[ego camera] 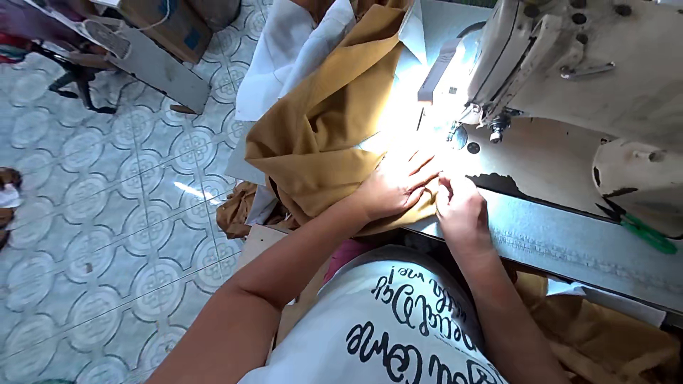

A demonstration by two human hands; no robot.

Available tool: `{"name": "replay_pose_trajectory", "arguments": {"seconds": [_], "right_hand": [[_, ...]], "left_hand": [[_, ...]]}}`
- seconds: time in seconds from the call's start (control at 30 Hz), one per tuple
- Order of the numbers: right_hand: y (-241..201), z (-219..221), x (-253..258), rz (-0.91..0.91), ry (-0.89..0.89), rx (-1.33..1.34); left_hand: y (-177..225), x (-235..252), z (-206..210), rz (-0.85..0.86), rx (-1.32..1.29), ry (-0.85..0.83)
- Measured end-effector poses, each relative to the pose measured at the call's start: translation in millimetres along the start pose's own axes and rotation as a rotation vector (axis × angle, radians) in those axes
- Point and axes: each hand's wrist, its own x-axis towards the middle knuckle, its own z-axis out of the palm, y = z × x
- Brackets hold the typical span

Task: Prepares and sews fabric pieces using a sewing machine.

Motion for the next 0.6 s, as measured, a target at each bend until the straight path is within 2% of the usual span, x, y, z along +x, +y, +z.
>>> {"name": "replay_pose_trajectory", "arguments": {"seconds": [0.13,0.23,0.37,0.5,0.6], "right_hand": [[-1.8,2.3,0.6,-0.084,-0.035,-0.139],[-2.8,0.8,1.9,-0.031,-0.088,-0.153],[-1.0,4.3,5.1,0.005,-0.037,-0.127],[2.5,9.3,11.4,0.058,0.027,-0.090],[2.3,12.0,17.5,0.103,0.029,-0.077]], "left_hand": [[1.4,22.3,-30.5,0.008,-0.036,-0.192],[2.7,57.2,-60.7,0.055,0.037,-0.386],[-8.6,100.0,-68.7,0.134,0.073,-0.586],[-54.4,110.2,-42.8,0.339,-0.238,-0.446],[-71.2,103.8,-31.3,0.437,-0.361,-0.249]]}}
